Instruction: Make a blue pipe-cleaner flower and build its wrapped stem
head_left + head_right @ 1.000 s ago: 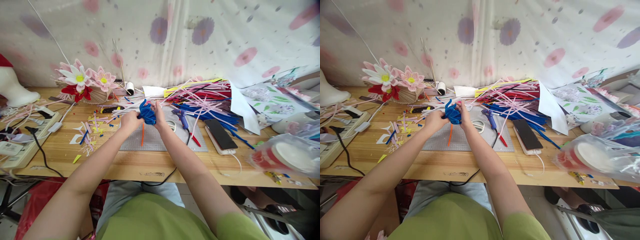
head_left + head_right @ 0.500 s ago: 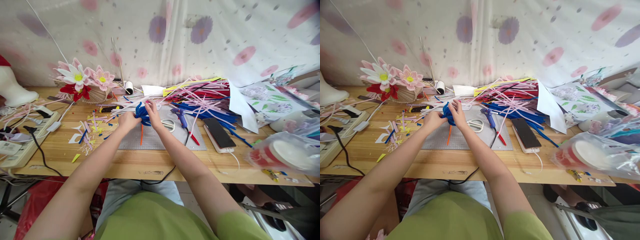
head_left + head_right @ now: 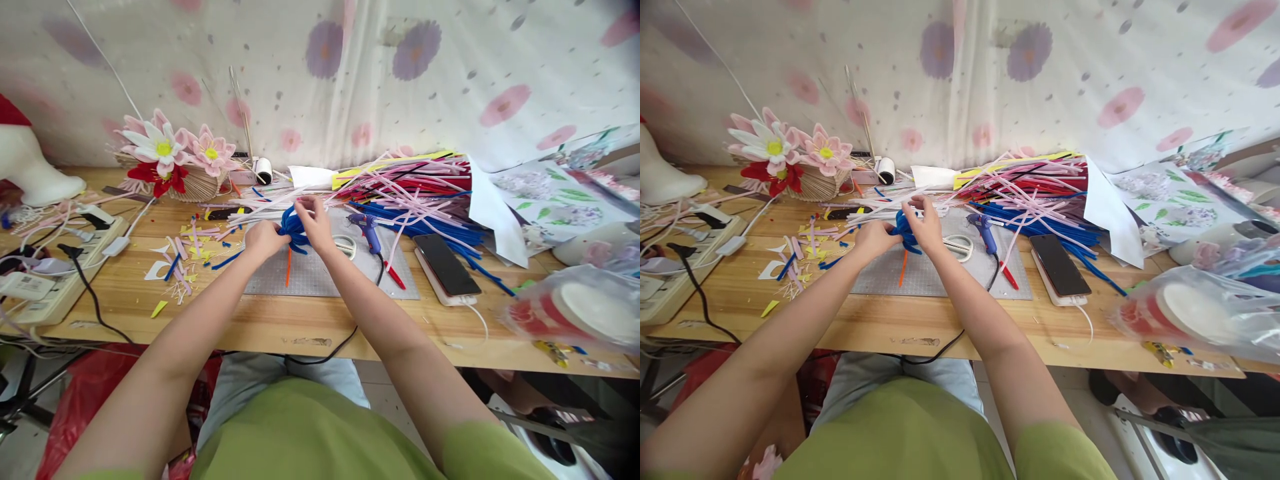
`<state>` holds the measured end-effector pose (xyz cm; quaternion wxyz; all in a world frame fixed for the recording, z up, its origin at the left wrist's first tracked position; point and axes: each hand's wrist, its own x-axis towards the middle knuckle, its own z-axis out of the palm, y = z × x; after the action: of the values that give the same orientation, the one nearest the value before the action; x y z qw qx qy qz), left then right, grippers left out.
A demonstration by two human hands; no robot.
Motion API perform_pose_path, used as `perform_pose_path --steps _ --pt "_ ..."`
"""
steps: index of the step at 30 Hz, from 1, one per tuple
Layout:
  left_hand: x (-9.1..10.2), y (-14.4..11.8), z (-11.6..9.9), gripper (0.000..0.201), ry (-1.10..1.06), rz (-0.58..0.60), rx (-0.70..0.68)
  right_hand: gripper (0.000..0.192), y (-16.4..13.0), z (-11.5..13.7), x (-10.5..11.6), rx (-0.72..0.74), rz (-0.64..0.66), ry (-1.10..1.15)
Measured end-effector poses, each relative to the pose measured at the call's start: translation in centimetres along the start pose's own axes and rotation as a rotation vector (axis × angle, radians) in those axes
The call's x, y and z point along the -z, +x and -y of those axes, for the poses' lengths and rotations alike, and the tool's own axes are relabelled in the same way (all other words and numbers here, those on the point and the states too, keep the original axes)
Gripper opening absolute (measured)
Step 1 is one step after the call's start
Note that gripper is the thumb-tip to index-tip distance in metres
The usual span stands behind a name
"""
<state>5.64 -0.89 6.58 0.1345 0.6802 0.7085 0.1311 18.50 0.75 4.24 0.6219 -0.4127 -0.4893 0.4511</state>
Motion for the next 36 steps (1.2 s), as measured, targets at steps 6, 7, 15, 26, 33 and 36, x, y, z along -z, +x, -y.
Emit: perform_pose_path --steps 6,7,15,26,33,36 --pt "-0.8 0.5 0.6 0.010 -0.457 0.122 0.092 0.031 1.0 -0.1 0.5 -0.014 -0.081 -0.066" --pt "-0.8 0.6 0.7 0.008 -0.612 0.159 0.147 0.031 1.2 0.0 0.7 -0.012 -0.097 -0.055" --pt "0.2 1.2 1.3 0.004 -1.560 0.293 0.488 0.028 -0.3 -1.4 2.1 -0.082 -0.068 -0.011" --pt "-1.6 0.7 0.9 0.008 -1.740 0.285 0.560 0.025 -2.7 -2.5 0.0 -0.412 0.409 -0.057" --pt "-2.2 0.1 1.3 0.014 -1.653 0.358 0.591 0.019 -3.0 -3.5 -1.3 -0.416 0.421 0.031" --pt "-2.4 -0.1 1.5 0.014 -1.636 0.373 0.540 0.016 -2.9 -3.8 -1.3 -0.423 0.412 0.002"
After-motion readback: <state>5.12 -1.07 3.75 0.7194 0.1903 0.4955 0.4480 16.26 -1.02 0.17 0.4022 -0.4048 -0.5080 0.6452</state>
